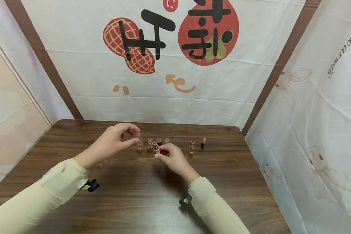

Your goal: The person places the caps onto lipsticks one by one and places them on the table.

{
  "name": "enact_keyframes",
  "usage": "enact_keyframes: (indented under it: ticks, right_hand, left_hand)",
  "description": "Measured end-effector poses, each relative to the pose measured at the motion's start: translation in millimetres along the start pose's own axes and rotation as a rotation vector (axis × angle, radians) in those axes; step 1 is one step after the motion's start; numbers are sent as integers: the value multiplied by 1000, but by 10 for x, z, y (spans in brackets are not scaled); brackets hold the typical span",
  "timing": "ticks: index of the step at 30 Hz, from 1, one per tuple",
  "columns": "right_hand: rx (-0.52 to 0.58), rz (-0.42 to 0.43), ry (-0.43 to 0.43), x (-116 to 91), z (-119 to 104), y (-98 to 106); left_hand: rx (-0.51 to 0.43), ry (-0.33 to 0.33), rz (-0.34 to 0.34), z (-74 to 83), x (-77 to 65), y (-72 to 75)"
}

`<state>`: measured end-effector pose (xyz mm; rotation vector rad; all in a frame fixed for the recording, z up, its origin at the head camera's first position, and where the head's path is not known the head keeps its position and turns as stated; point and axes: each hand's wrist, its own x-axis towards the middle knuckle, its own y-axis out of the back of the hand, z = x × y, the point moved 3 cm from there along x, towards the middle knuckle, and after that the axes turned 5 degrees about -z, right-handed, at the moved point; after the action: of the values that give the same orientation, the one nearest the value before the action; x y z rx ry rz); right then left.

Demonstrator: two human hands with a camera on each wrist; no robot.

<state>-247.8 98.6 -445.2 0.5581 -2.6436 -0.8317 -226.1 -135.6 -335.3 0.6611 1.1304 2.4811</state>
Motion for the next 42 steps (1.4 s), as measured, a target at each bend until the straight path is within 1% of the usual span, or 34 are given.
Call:
enact_keyframes:
  ticks: [3, 8, 11, 18, 23, 28, 33, 42]
  right_hand:
    - [7, 9, 29, 25, -36, -50]
    - [19, -5, 73, 58, -125, -111]
    - [34, -9, 75, 75, -185, -129]
    - [56, -26, 54, 96, -263, -145]
    - [86, -30, 48, 103, -265, -152]
    - [139, -12, 65, 103, -326, -140]
    - [161, 6, 88, 99, -371, -129]
    - [206, 5, 78, 97, -425, -94]
  left_hand:
    - [-9, -9, -1, 58, 35, -10]
    - [-23, -30, 3, 144, 91, -30]
    - [-34, -29, -4, 166, 104, -46]
    - [-57, -18, -26, 151, 87, -77]
    - [-33, -36, -38, 141, 88, -91]
    - [9, -60, -55, 131, 76, -131]
    - [31, -76, -49, 140, 61, -142]
    - [69, -124, -38, 157, 51, -128]
